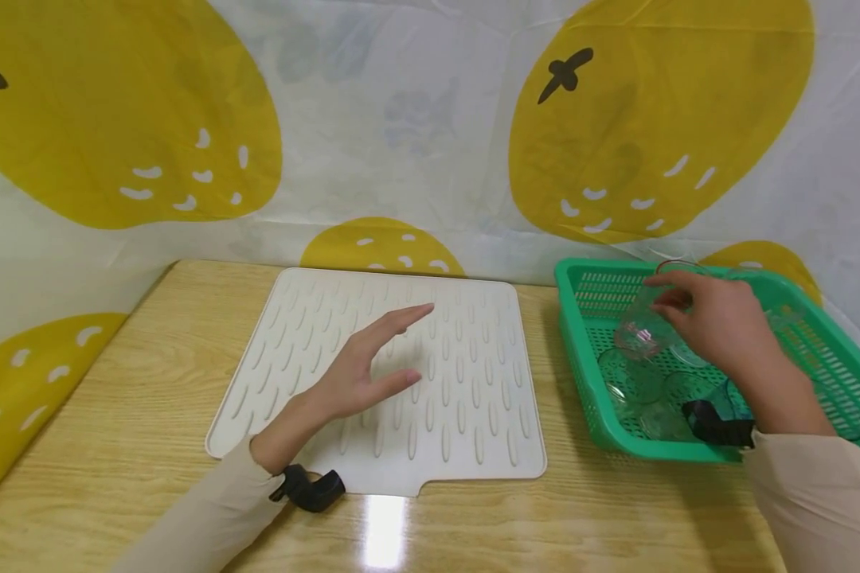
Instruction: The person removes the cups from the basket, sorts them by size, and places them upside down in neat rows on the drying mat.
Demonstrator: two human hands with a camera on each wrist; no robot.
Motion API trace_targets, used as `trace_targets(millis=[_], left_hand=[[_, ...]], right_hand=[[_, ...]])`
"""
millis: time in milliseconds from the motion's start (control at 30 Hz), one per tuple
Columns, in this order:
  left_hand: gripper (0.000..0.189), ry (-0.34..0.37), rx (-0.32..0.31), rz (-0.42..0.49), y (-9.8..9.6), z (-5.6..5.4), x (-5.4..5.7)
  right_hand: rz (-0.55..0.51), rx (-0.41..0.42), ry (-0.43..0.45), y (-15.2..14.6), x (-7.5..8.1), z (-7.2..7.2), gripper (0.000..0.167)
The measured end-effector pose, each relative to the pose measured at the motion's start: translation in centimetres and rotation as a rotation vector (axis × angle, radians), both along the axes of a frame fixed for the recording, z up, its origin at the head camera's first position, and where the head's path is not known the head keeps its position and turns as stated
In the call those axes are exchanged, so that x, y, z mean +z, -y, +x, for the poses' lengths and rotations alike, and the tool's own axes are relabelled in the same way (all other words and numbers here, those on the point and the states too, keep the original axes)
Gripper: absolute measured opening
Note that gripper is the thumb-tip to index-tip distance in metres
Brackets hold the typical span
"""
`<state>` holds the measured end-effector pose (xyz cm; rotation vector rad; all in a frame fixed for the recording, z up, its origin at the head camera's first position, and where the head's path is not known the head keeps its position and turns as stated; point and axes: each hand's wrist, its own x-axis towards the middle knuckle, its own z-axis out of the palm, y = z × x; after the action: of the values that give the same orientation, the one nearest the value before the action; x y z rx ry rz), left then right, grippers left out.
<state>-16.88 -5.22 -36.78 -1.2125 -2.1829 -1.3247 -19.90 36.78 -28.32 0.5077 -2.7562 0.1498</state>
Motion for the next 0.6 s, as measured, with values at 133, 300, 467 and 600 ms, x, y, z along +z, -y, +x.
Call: trace_targets(millis=[133,300,467,600], left_hand=[[0.064,0.007,-0.025,0.028,-0.6,-0.2,0.0],[0.063,0.025,-0.053,0.073,-1.3,-0.2,-0.1],[0.063,0.022,-0.059,0.094,-1.7,-0.3,-0.4],[0.063,0.015,-0.065,0.100,-2.1,-0.3,-0.2]], right_hand=[[0.033,0.008,-0.058,-0.1,0.1,0.0,0.030],[0.039,-0.013,-0.088,-0.1,0.3,0.1,0.027],[-0.010,-0.071,-0.078,0.0,0.9,0.7,0.025],[-0.110,-0.102,-0.140,0.3,1.6,1.5,0.025]])
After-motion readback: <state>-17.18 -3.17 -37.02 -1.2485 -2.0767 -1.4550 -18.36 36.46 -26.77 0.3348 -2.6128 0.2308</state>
